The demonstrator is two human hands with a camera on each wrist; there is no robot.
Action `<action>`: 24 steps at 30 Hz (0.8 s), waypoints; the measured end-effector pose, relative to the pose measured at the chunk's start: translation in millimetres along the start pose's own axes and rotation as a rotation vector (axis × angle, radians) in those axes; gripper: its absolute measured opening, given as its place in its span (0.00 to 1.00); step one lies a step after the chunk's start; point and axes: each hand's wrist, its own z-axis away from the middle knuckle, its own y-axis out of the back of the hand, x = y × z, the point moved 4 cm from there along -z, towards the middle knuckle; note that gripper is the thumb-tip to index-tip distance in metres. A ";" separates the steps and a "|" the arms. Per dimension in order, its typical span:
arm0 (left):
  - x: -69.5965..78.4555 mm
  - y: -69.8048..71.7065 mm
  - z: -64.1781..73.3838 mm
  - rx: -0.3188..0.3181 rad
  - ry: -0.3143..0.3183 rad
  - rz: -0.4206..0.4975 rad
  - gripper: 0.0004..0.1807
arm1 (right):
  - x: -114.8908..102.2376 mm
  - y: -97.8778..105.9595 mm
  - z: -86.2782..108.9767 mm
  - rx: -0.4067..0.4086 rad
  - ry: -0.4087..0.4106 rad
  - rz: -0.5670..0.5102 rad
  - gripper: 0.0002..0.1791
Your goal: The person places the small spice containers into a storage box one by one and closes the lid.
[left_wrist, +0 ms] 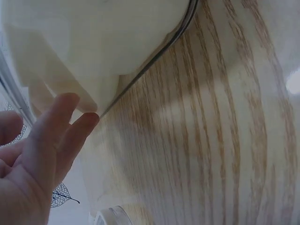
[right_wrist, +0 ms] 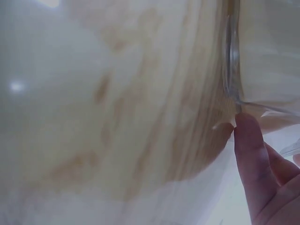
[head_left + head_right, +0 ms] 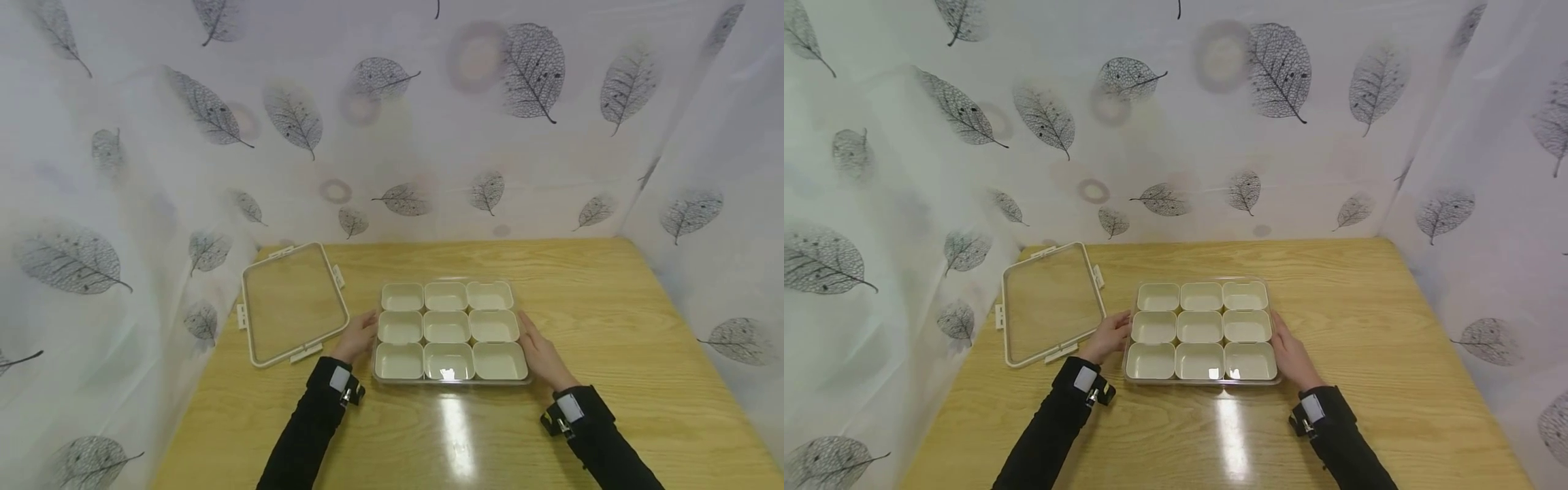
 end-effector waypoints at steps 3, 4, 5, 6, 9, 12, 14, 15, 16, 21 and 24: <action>-2.6 1.6 2.4 -0.021 -0.016 0.009 0.23 | -0.2 -0.7 -0.4 -0.010 -0.013 -0.007 0.30; -3.7 2.3 4.2 -0.036 -0.024 0.013 0.22 | -0.3 -1.1 -0.2 -0.015 -0.016 -0.009 0.30; -9.3 2.6 4.4 -0.060 -0.020 0.048 0.22 | -0.3 -1.3 -0.1 -0.018 -0.016 -0.014 0.30; -12.8 3.5 6.9 -0.075 -0.005 0.083 0.21 | -0.1 -1.6 0.3 -0.020 -0.015 -0.027 0.30; -25.0 10.3 20.9 -0.067 0.104 0.245 0.24 | 2.0 -1.7 4.0 -0.009 -0.007 -0.051 0.32; -36.4 23.4 38.4 0.092 0.222 0.482 0.27 | 5.7 0.1 10.5 0.010 0.001 -0.062 0.32; -40.4 32.3 48.8 0.212 0.251 0.652 0.28 | 7.8 2.2 14.8 0.020 -0.009 -0.057 0.33; -41.7 36.2 52.8 0.269 0.253 0.729 0.28 | 8.2 3.0 16.4 0.019 -0.016 -0.060 0.33; -43.0 39.3 56.1 0.307 0.256 0.806 0.28 | 8.3 3.8 17.5 0.016 -0.021 -0.060 0.33; -51.5 52.5 61.6 0.431 0.281 0.968 0.29 | 4.8 4.4 17.2 0.009 -0.029 -0.055 0.32; -58.9 61.2 61.2 0.501 0.294 0.940 0.30 | 2.5 1.9 15.2 0.010 -0.005 -0.054 0.32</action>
